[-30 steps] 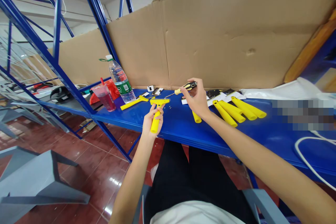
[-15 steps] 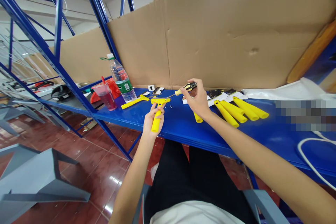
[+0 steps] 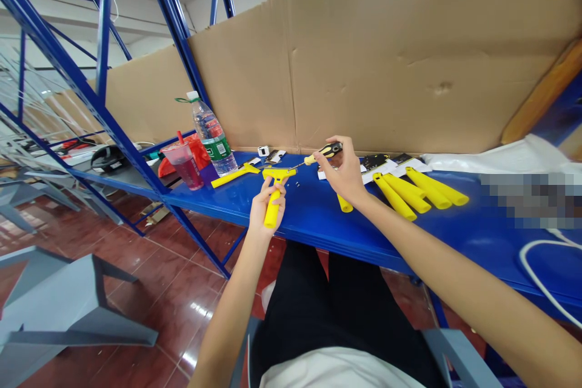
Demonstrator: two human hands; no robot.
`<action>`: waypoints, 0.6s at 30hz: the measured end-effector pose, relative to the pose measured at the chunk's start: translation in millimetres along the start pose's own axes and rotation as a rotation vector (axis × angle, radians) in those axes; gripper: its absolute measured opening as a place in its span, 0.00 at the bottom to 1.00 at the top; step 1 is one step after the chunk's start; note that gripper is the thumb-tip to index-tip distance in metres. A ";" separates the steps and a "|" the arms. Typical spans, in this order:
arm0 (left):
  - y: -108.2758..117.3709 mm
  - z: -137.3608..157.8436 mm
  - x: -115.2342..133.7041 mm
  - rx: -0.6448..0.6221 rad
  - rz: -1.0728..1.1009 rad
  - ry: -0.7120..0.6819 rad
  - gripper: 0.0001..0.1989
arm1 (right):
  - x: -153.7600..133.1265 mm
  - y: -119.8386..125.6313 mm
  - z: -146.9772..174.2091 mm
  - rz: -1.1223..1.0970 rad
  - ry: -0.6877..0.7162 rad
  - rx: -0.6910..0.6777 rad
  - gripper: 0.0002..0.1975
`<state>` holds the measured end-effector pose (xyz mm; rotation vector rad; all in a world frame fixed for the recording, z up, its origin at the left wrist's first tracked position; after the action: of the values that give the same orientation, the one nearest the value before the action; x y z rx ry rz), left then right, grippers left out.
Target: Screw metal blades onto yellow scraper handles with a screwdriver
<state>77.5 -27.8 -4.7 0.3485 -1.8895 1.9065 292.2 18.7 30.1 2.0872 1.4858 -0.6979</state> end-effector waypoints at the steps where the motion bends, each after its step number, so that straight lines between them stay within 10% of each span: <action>1: -0.2 0.1 0.0 0.003 0.000 0.001 0.33 | 0.1 -0.2 0.1 0.012 0.009 0.003 0.26; 18: 2.6 -3.6 0.0 -0.018 0.005 -0.004 0.29 | 1.8 -1.7 -0.3 0.015 0.063 -0.003 0.27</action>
<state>76.7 -24.2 -7.2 0.3421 -1.9106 1.8919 291.1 20.7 29.1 2.1341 1.5018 -0.6287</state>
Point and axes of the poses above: each hand's wrist, its own z-axis away from the middle knuckle, its own y-axis out of the back of the hand, x = y × z, the point moved 2 cm from there along -z, towards the middle knuckle
